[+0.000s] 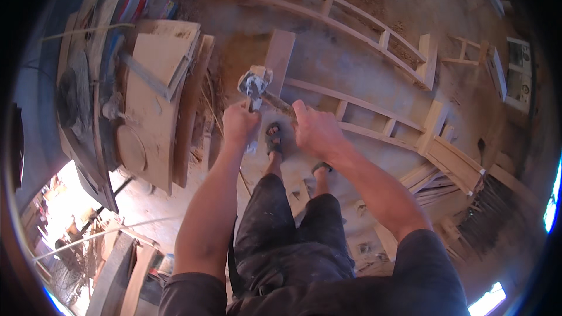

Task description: The person applies glue to joints, hammers wooden frames together, and uses a mallet to assemble larger components of a piece of furniture in a workshop.

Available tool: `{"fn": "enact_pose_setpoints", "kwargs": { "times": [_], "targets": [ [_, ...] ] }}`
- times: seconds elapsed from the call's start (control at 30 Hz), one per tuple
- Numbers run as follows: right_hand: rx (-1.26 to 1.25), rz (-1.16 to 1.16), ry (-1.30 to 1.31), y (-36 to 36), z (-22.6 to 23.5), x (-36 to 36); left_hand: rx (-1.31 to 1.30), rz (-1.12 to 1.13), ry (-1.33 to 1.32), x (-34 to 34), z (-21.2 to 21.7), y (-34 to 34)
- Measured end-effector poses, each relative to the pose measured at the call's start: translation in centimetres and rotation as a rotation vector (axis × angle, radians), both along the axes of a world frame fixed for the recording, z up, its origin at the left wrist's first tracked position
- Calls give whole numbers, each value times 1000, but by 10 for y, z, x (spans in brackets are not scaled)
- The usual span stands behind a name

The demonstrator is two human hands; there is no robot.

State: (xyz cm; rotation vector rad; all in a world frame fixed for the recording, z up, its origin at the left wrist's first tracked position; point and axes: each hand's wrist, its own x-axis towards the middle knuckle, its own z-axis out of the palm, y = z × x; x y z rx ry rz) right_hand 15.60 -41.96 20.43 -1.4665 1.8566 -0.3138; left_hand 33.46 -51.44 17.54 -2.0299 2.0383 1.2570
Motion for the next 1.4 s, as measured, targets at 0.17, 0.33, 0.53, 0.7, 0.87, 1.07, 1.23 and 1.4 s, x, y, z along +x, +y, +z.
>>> {"fn": "enact_pose_setpoints", "kwargs": {
  "times": [0.17,0.33,0.53,0.7,0.87,1.07,1.23,1.4],
  "targets": [
    [-327,-203,-39,5,48,9,-53,-63,-107,6,-14,5],
    [-209,-310,-748,2,63,-11,-39,54,54,11,-18,8],
    [-155,-90,-255,-9,55,5,-49,9,24,12,-27,10],
    [-140,294,130,-16,-21,4,-70,-20,-21,10,-24,6],
    [-165,100,-91,-14,18,11,-8,44,14,14,-34,7],
    [-125,207,81,-10,-23,4,-37,-19,7,10,-24,1],
    [-21,50,-1,-12,15,25,58,-35,68,25,-9,1],
    [-463,-37,-207,16,13,36,284,654,772,92,-31,41]
  ]
}}
